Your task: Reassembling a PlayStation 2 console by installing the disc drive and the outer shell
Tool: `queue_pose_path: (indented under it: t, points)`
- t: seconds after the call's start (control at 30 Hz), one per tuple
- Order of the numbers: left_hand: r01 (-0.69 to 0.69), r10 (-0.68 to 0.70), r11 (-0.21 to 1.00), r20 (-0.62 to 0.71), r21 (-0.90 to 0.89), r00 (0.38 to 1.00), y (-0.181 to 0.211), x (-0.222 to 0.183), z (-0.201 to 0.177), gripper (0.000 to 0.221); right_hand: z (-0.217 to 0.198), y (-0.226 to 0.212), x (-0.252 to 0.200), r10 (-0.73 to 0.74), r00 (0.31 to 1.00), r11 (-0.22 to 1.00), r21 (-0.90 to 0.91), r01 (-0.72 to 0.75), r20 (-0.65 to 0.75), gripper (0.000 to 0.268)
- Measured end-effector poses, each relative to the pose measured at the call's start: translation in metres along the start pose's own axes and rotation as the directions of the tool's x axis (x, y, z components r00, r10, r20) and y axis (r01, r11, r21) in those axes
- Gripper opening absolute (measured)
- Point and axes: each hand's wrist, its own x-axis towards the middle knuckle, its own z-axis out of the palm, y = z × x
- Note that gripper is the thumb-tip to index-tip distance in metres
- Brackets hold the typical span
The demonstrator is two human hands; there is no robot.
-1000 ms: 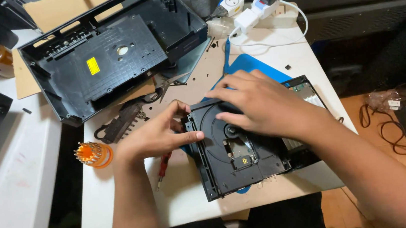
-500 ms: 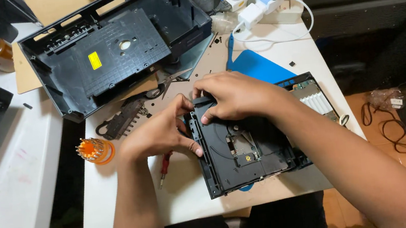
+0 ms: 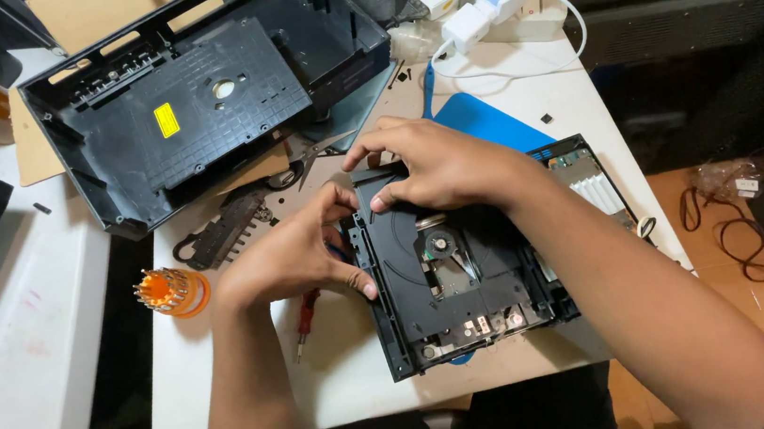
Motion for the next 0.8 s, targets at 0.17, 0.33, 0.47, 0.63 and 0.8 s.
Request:
queue_pose_path:
  t: [0.17, 0.33, 0.47, 0.63, 0.8]
  points:
    - [-0.02, 0.02, 1.0, 0.001, -0.019, 1.0, -0.005, 0.005, 0.002, 0.091, -0.001, -0.003, -0.002, 0.009, 0.999, 1.0, -0.003, -0.009, 0.032, 0.043]
    - [-0.047, 0.047, 0.999, -0.001, -0.016, 0.999, -0.017, 0.014, 0.004, 0.09, -0.002, -0.02, -0.002, 0.065, 0.991, 0.996, -0.075, -0.056, 0.121, 0.063]
    - [-0.053, 0.052, 0.998, -0.005, -0.041, 0.999, -0.012, 0.012, 0.003, 0.091, -0.008, -0.022, -0.004, 0.07, 0.988, 0.996, -0.056, -0.063, 0.136, 0.07]
    - [-0.073, 0.072, 0.996, -0.018, -0.052, 0.997, 0.008, 0.003, 0.002, 0.091, -0.014, -0.029, -0.01, 0.147, 0.974, 0.986, 0.059, -0.159, 0.173, 0.067]
    - [-0.04, 0.04, 0.999, -0.015, -0.03, 0.999, -0.01, 0.008, 0.003, 0.089, -0.014, -0.027, -0.005, 0.174, 0.968, 0.984, 0.001, -0.177, 0.182, 0.068]
